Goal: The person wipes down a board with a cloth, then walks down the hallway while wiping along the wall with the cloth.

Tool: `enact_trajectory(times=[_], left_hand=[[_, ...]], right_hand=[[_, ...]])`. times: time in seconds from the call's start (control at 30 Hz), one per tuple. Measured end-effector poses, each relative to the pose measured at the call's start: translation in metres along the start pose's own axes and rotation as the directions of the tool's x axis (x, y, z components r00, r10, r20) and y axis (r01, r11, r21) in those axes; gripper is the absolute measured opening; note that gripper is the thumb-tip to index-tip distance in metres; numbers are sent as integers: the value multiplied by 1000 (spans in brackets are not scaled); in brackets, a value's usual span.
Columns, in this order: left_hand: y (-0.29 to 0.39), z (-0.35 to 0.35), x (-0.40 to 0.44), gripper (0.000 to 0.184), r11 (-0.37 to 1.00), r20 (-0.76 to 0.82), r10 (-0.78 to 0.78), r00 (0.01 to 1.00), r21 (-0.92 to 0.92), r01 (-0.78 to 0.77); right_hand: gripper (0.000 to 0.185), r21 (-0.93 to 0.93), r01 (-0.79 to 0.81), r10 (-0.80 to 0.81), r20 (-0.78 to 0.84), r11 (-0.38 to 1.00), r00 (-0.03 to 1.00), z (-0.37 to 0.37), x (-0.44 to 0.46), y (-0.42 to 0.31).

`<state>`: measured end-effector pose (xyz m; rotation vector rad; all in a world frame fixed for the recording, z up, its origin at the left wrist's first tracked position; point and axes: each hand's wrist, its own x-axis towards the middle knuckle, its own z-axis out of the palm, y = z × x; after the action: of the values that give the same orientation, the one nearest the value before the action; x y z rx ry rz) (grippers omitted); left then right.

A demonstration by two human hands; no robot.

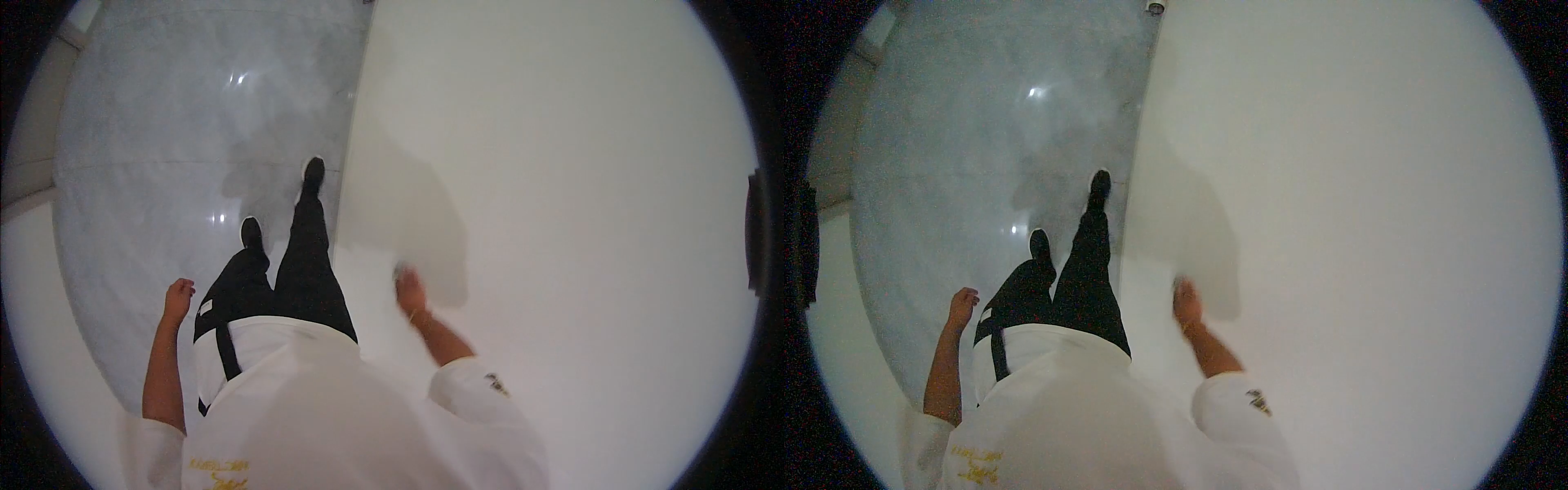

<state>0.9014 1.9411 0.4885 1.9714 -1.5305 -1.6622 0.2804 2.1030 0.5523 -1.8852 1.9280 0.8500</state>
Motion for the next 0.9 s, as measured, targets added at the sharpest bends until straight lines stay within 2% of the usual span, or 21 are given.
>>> enact_trajectory(times=[0.03,0.07,0.1,0.17,0.2,0.23,0.27,0.3,0.33,0.37,0.4,0.47,0.5,0.53,0.57,0.67,0.7,0.8,0.83,0.87,0.9], left_hand=[[-2,7,3,25,1000,-5,-7,1000,-10,7],[-11,14,5,25,996,4,-67,998,-50,67],[-15,19,4,25,988,16,-126,992,-86,127],[-8,29,-1,26,982,0,-184,983,-52,183],[-2,33,-3,26,973,-10,-232,973,-16,232],[-12,37,-24,25,988,-3,-146,989,39,146],[-11,42,-29,25,988,-7,-152,988,40,152],[-29,50,-33,24,985,-4,-161,987,-57,161],[-45,56,-38,23,974,3,-171,985,-151,169],[-56,66,-34,22,967,23,-235,972,-91,236],[-32,64,-34,22,967,27,-239,971,-86,241],[42,34,-22,22,987,49,-133,990,101,127],[61,26,-14,22,985,51,-138,989,108,132],[84,35,1,25,989,71,-139,988,49,136],[95,50,10,29,990,89,-138,987,-13,139],[103,116,34,30,997,65,-67,996,-28,69],[97,120,29,30,998,79,-63,995,-27,65],[110,123,29,29,995,34,-38,999,-90,41],[121,128,31,28,994,44,-25,999,-106,29],[127,135,28,27,992,52,-17,999,-123,24],[129,143,23,27,990,56,-22,998,-137,29]], right_hand=[[49,-54,-3,13,188,999,982,35,-46,-18],[51,-22,24,-10,503,999,864,24,-83,-33],[50,-62,101,-42,608,993,793,0,-112,-47],[49,-125,205,-102,557,971,824,21,-147,-37],[48,78,96,-123,547,992,828,12,-146,-24],[47,279,-19,-137,530,960,837,19,-160,-26],[47,297,-8,-132,447,955,885,19,-141,-16],[47,315,2,-122,359,949,925,16,-122,-13],[45,130,162,-182,160,978,970,69,-108,-1],[46,-285,304,-218,296,909,930,-13,-60,-1],[48,-353,322,-203,334,878,920,-48,-10,11],[49,-595,327,-227,239,734,944,-109,93,42],[48,-602,287,-199,211,745,957,-183,138,58],[47,-586,71,-134,-66,807,989,-181,203,105],[44,-673,52,-99,-32,737,995,-263,231,121],[42,-579,-232,40,-325,782,945,-306,284,187],[41,-527,-241,95,-289,815,953,-325,265,170],[43,-498,-249,131,-261,830,956,-259,218,127],[45,-577,-161,43,-213,801,976,-200,194,122],[48,-538,-64,-19,-147,840,989,-163,153,102],[42,-455,77,-132,-90,887,987,-112,112,88]])
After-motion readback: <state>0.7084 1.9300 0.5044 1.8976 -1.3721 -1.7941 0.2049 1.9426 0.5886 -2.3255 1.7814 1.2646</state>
